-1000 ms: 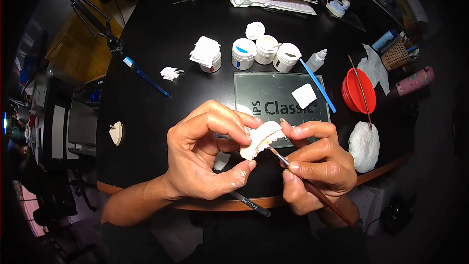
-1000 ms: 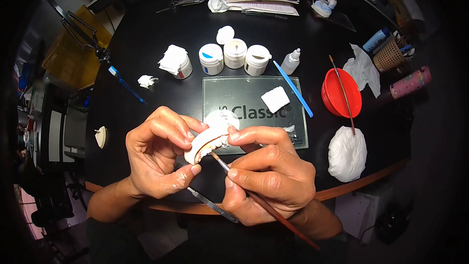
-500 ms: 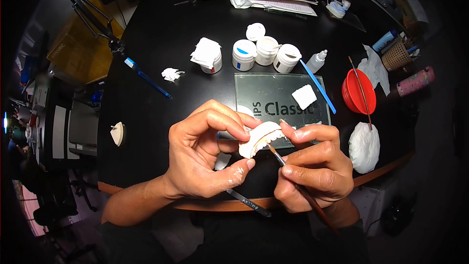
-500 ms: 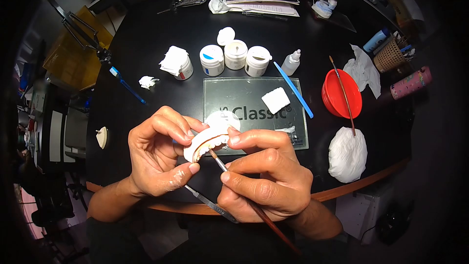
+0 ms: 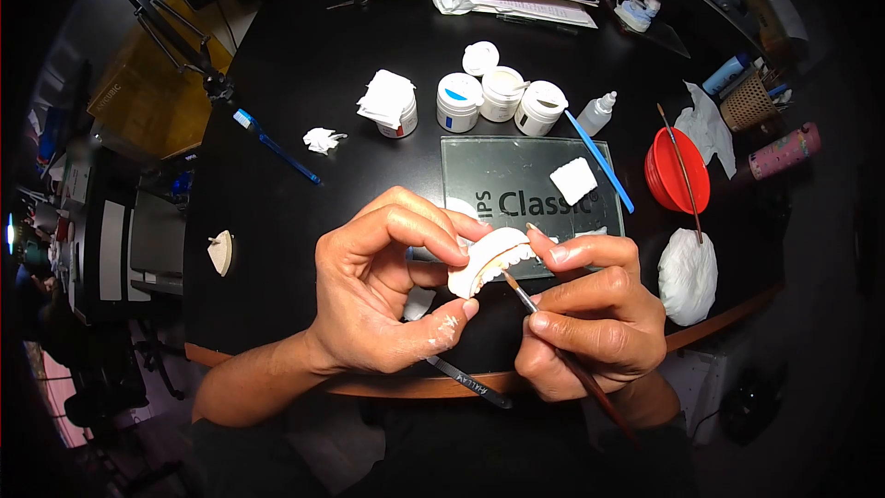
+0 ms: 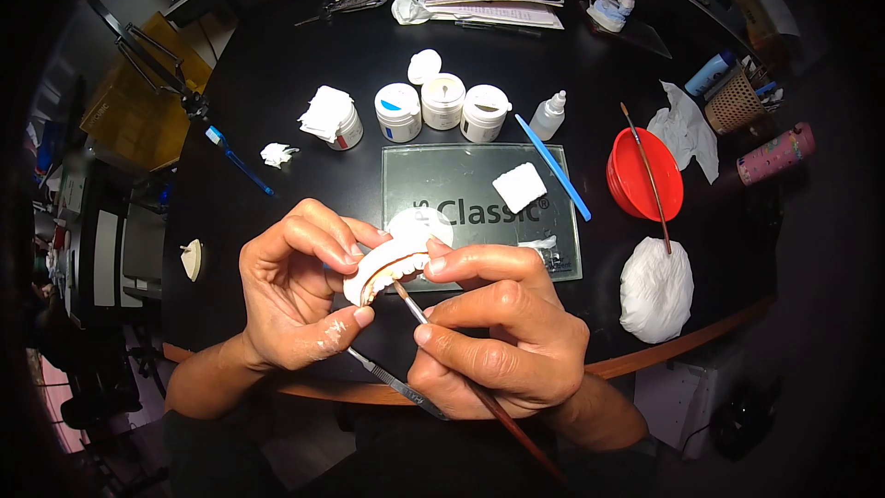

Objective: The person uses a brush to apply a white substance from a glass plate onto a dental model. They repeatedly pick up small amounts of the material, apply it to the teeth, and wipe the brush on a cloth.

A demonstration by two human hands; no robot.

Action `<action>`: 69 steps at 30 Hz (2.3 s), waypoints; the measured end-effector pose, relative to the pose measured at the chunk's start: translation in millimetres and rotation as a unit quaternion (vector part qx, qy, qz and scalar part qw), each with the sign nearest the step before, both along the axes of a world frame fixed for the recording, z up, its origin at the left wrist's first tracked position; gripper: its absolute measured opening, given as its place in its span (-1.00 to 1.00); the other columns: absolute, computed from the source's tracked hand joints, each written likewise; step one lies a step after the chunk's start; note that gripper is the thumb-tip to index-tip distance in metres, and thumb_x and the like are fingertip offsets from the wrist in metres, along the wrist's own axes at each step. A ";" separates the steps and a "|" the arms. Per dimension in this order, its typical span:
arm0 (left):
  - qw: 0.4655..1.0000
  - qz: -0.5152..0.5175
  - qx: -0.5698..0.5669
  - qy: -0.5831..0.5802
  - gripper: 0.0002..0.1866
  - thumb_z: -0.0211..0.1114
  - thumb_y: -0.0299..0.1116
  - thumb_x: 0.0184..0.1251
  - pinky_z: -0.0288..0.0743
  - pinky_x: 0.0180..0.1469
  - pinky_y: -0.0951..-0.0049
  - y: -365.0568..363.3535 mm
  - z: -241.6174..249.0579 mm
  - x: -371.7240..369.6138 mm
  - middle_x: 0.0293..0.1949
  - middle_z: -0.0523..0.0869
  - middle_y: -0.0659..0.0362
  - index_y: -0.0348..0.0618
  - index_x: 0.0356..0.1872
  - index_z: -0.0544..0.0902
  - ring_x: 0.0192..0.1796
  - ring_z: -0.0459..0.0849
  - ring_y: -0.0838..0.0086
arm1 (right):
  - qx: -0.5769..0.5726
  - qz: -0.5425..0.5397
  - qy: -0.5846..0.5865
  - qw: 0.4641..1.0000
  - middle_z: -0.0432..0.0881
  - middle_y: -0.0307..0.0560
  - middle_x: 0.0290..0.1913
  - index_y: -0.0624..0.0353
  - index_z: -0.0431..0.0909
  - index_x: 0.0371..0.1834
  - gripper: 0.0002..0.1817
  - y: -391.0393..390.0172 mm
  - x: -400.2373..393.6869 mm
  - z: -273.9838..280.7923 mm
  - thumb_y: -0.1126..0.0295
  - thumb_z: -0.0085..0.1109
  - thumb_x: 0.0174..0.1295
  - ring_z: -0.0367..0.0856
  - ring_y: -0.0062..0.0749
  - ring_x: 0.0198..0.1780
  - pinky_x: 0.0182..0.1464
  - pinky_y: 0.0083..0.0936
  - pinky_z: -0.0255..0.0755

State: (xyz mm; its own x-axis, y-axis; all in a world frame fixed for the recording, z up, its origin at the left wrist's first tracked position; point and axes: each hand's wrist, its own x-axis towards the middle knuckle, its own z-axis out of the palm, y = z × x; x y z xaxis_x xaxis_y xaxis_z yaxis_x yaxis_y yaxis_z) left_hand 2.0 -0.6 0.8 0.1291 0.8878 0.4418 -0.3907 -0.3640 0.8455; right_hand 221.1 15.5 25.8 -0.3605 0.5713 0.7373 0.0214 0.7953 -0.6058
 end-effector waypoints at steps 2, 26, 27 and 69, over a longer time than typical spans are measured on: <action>1.000 0.000 0.002 0.001 -0.67 0.45 -0.79 0.07 0.86 0.18 0.29 0.2 -0.2 -0.1 0.02 0.58 -0.11 -0.47 -0.10 0.62 0.25 0.71 0.16 | -0.001 0.003 0.002 1.000 0.71 -0.08 -0.28 0.23 0.79 -0.25 -0.68 -0.1 -0.1 0.0 0.72 0.44 -0.14 0.70 -0.06 0.07 0.20 -0.03 0.77; 0.997 0.047 0.024 0.053 -0.69 0.56 -0.63 -0.01 0.70 0.23 0.19 -1.4 3.9 1.1 -0.12 0.59 0.05 -0.28 -0.20 0.68 0.11 0.74 0.18 | -0.016 0.004 0.009 1.000 0.73 -0.08 -0.33 0.22 0.75 -0.23 -0.75 -3.1 -0.4 3.7 0.68 0.44 -0.01 0.74 -0.07 0.02 0.19 0.04 0.77; 0.997 0.048 0.027 0.056 -0.69 0.56 -0.63 -0.01 0.70 0.22 0.18 -1.0 3.8 0.6 -0.12 0.60 0.05 -0.27 -0.20 0.68 0.10 0.74 0.18 | -0.015 0.006 0.008 1.000 0.73 -0.08 -0.33 0.22 0.75 -0.22 -0.75 -2.8 0.1 3.7 0.68 0.44 0.00 0.74 -0.07 0.02 0.19 0.04 0.77; 0.997 0.045 0.022 0.054 -0.69 0.56 -0.63 -0.01 0.69 0.25 0.17 -1.8 4.7 0.7 -0.14 0.60 0.06 -0.27 -0.20 0.68 0.08 0.74 0.20 | -0.011 0.013 0.010 1.000 0.73 -0.03 -0.32 0.27 0.72 -0.28 -0.77 -0.5 2.6 2.5 0.68 0.43 -0.05 0.75 -0.02 0.03 0.12 0.00 0.80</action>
